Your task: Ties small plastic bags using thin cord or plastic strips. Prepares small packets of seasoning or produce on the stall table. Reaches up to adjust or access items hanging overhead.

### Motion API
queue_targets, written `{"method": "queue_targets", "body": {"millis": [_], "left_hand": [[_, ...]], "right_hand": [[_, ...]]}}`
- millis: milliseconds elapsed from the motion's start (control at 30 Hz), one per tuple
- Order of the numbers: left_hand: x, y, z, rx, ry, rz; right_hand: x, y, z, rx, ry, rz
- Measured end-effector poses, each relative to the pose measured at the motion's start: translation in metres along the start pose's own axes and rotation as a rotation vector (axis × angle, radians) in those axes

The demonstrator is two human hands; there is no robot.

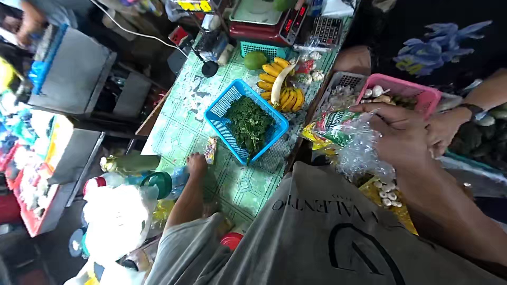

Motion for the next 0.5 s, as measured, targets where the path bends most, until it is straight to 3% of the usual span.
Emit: {"method": "queue_targets", "body": {"millis": [100, 167, 300, 500], "left_hand": [[0.005, -0.013, 0.067, 0.424, 0.107, 0.001], [0.021, -0.017, 0.118, 0.574, 0.226, -0.011], [0.073, -0.003, 0.206, 0.596, 0.56, -0.025], [0.14, 0.04, 0.284, 0.658, 0.732, -0.311]], "right_hand": [[-0.001, 0.004, -0.018, -0.017, -0.068, -0.024], [-0.003, 0.003, -0.031, -0.002, -0.125, -0.036], [-0.01, -0.007, -0.055, 0.013, -0.23, -0.002], [-0.023, -0.045, -0.093, -0.008, -0.475, 0.065]]}}
Point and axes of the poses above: each hand's wrist, its own x-axis away from the middle knuckle, its own z-axis out of the back of the hand, y = z × x, the point moved 4 cm from there along -x, towards the middle knuckle, and after that the axes turned 10 degrees about z, right-handed, at the moved point
